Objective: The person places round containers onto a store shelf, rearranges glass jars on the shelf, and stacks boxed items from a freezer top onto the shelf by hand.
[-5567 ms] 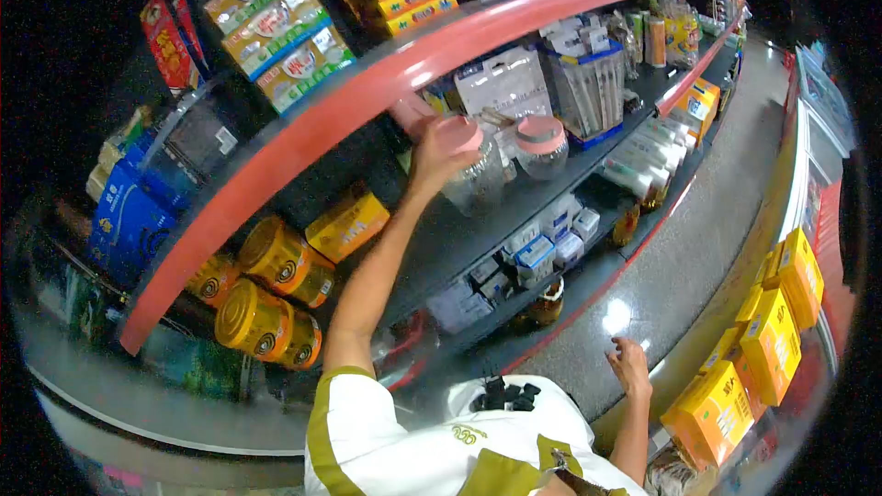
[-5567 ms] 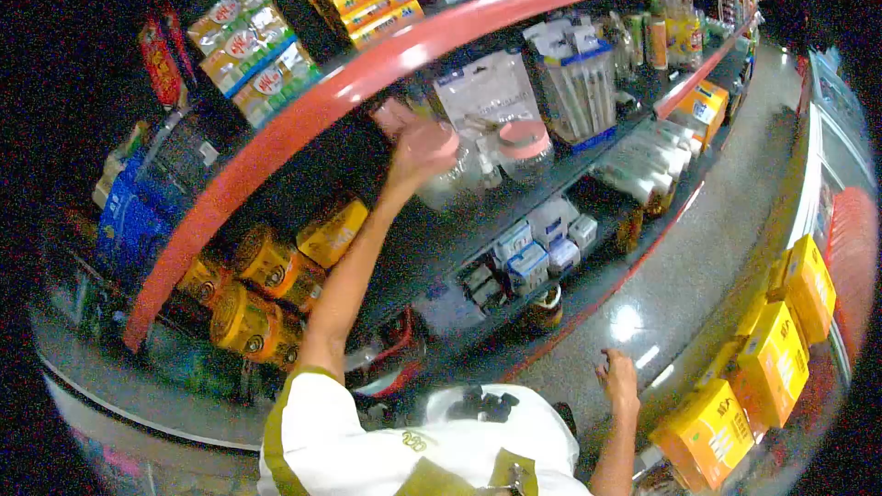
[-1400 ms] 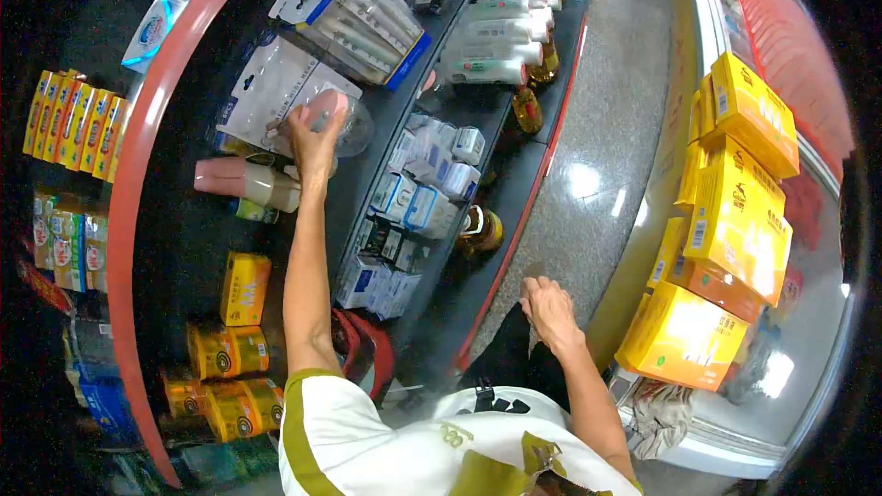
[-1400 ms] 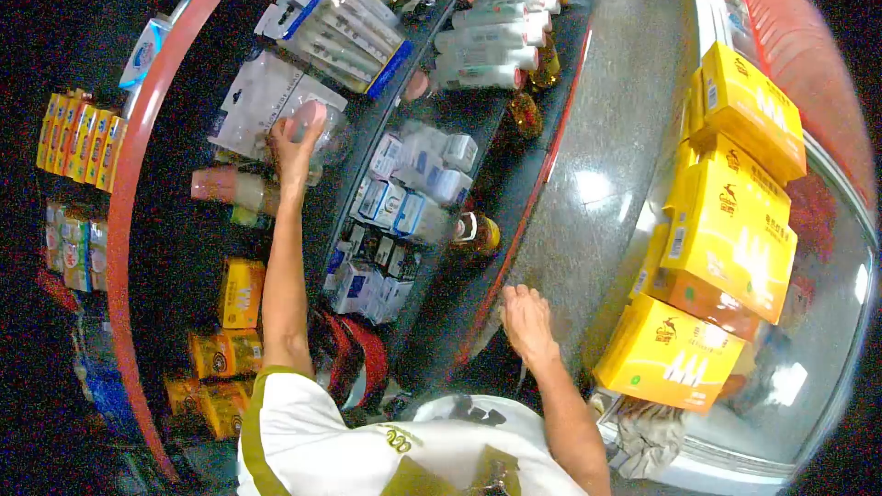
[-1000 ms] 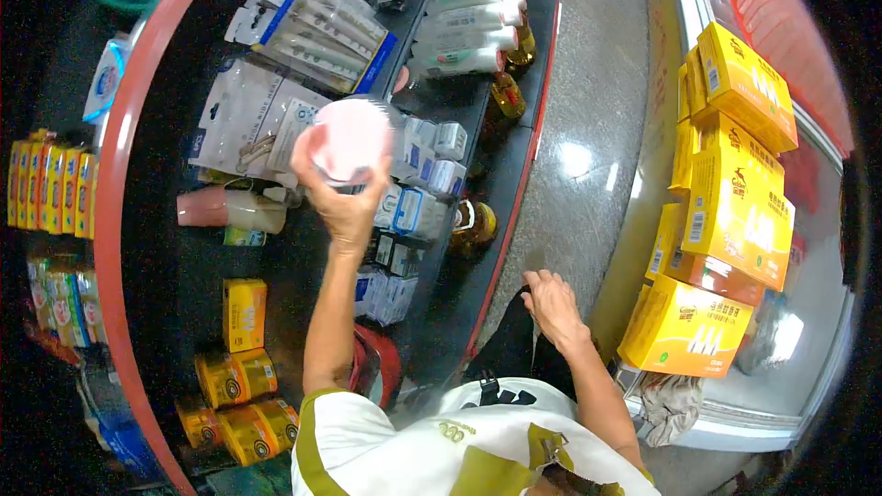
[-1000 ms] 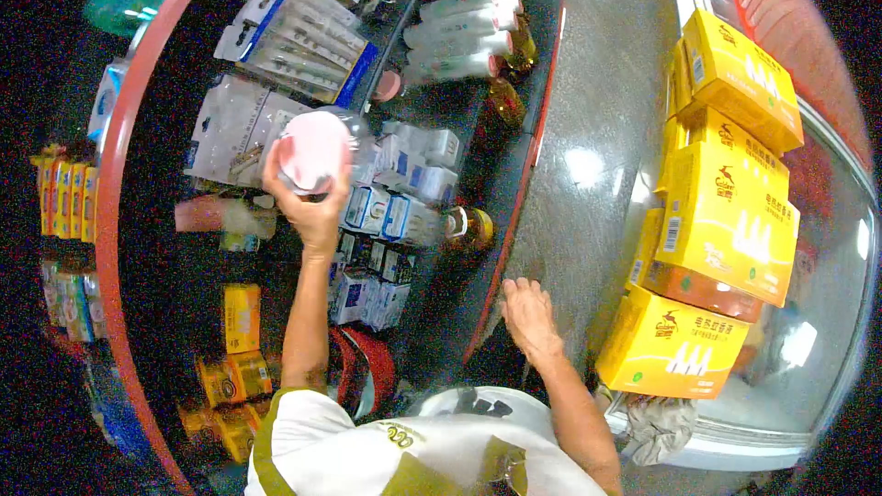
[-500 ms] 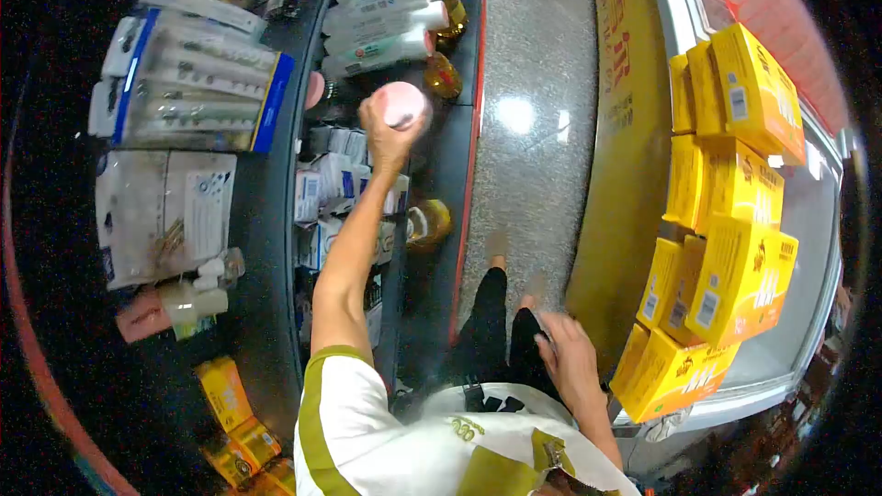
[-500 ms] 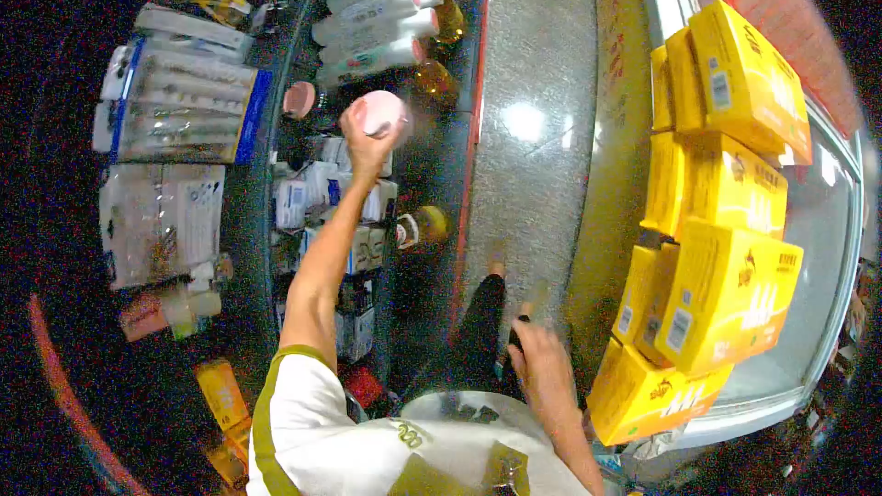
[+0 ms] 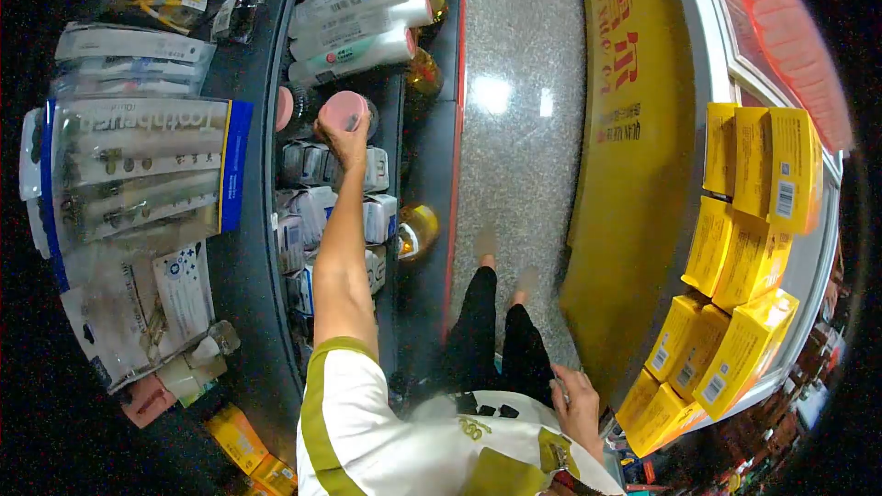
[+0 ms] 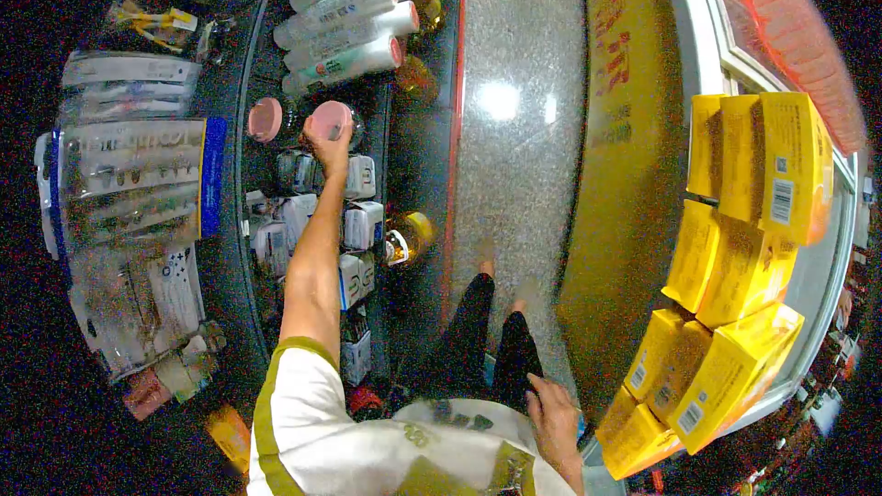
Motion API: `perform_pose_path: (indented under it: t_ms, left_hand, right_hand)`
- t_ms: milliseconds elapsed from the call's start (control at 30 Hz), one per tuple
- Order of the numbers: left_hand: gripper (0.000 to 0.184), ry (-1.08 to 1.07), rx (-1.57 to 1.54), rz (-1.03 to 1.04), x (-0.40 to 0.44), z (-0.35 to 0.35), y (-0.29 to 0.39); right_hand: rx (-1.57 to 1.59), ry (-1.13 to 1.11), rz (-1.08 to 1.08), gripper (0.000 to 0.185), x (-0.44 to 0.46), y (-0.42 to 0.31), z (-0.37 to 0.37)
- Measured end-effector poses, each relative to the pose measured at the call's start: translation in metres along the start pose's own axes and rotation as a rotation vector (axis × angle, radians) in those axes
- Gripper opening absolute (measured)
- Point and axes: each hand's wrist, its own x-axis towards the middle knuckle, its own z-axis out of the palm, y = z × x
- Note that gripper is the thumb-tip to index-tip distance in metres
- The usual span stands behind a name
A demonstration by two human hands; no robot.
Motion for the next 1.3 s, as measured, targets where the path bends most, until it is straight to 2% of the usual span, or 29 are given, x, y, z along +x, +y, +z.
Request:
perform_pose_path:
  t_ms: [200, 400, 500, 600, 667, 700, 800, 967, 1133, 1167, 1200, 1233, 1300]
  left_hand:
    - [0.085, -0.027, -0.223, -0.105, -0.007, -0.003, -0.020]
    - [0.089, -0.009, -0.259, -0.110, -0.010, 0.002, -0.045]
    - [0.094, -0.088, -0.186, -0.026, -0.008, -0.008, -0.044]
    - [0.103, -0.161, -0.360, -0.159, -0.003, -0.011, -0.036]
    - [0.106, -0.124, -0.116, -0.132, -0.001, -0.015, -0.027]
    - [0.108, -0.104, 0.006, -0.117, -0.001, -0.019, -0.021]
    - [0.106, -0.036, -0.028, -0.143, -0.011, -0.024, 0.009]
    - [0.095, -0.211, -0.092, -0.073, -0.062, -0.079, 0.127]
    - [0.084, -0.409, -0.137, -0.064, -0.170, -0.121, 0.186]
    - [0.082, -0.495, -0.198, -0.119, -0.190, -0.140, 0.220]
    - [0.081, -0.541, -0.219, -0.140, -0.216, -0.147, 0.226]
    - [0.078, -0.580, -0.375, -0.175, -0.244, -0.146, 0.224]
    - [0.070, -0.711, -0.393, -0.236, -0.289, -0.159, 0.245]
  right_hand:
    - [-0.030, 0.049, 0.030, 0.030, 0.010, -0.008, -0.006]
    - [-0.046, 0.072, 0.032, 0.031, 0.008, -0.006, -0.002]
    - [-0.027, 0.038, 0.053, 0.031, 0.004, -0.004, 0.003]
    - [-0.017, 0.026, 0.043, 0.031, -0.001, -0.002, 0.006]
    - [-0.002, 0.031, 0.029, 0.031, -0.006, 0.000, 0.007]
    - [0.011, 0.031, 0.025, 0.031, -0.008, 0.001, 0.006]
    - [0.030, 0.061, -0.007, 0.031, -0.017, 0.005, 0.002]
    - [0.063, 0.080, -0.137, 0.032, -0.040, 0.022, -0.008]
    - [0.262, 0.090, -0.269, 0.031, -0.088, 0.060, -0.017]
    - [0.225, 0.087, -0.330, 0.033, -0.098, 0.076, -0.017]
    - [0.186, 0.068, -0.347, 0.033, -0.109, 0.084, -0.026]
    - [0.219, 0.088, -0.346, 0.032, -0.121, 0.092, -0.033]
    - [0.243, 0.080, -0.339, 0.032, -0.143, 0.106, -0.051]
